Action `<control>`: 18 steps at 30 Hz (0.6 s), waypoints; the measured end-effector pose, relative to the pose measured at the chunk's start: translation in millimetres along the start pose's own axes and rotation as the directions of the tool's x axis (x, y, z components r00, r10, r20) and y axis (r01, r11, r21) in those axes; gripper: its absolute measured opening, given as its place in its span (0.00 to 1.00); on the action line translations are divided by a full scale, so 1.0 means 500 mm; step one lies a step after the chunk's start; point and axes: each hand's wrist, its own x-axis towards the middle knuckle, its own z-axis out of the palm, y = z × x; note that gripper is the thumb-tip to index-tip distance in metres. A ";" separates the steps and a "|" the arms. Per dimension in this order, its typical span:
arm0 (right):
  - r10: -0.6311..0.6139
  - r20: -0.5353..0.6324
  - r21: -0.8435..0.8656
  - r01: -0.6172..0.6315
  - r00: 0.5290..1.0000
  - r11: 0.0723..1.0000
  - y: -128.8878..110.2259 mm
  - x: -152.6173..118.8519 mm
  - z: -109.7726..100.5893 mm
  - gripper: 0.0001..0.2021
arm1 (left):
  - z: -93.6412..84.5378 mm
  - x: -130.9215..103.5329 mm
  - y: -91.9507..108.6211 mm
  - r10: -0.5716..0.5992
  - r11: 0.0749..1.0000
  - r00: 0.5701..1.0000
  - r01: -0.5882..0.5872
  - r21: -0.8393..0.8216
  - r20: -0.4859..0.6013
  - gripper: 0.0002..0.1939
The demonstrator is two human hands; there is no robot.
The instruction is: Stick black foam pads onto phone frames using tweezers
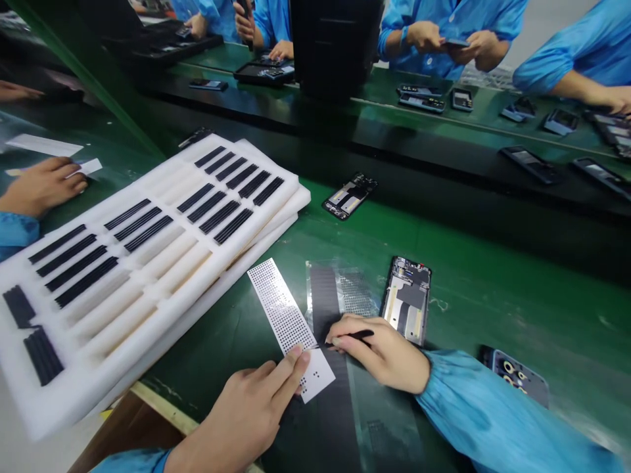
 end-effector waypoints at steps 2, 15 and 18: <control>0.010 0.084 -0.058 -0.005 0.996 0.998 -0.014 0.022 -0.016 0.10 | 0.004 -0.001 0.003 -0.013 1.000 1.000 0.013 0.011 -0.025 0.31; -0.067 0.203 -0.166 0.101 0.977 0.981 -0.043 0.083 -0.026 0.16 | 0.025 -0.001 0.012 -0.096 0.995 0.972 0.101 0.015 -0.214 0.31; -0.056 0.007 -0.099 0.057 0.998 0.993 -0.052 0.041 -0.062 0.16 | 0.025 -0.010 0.005 -0.108 0.994 0.951 0.107 -0.017 -0.289 0.26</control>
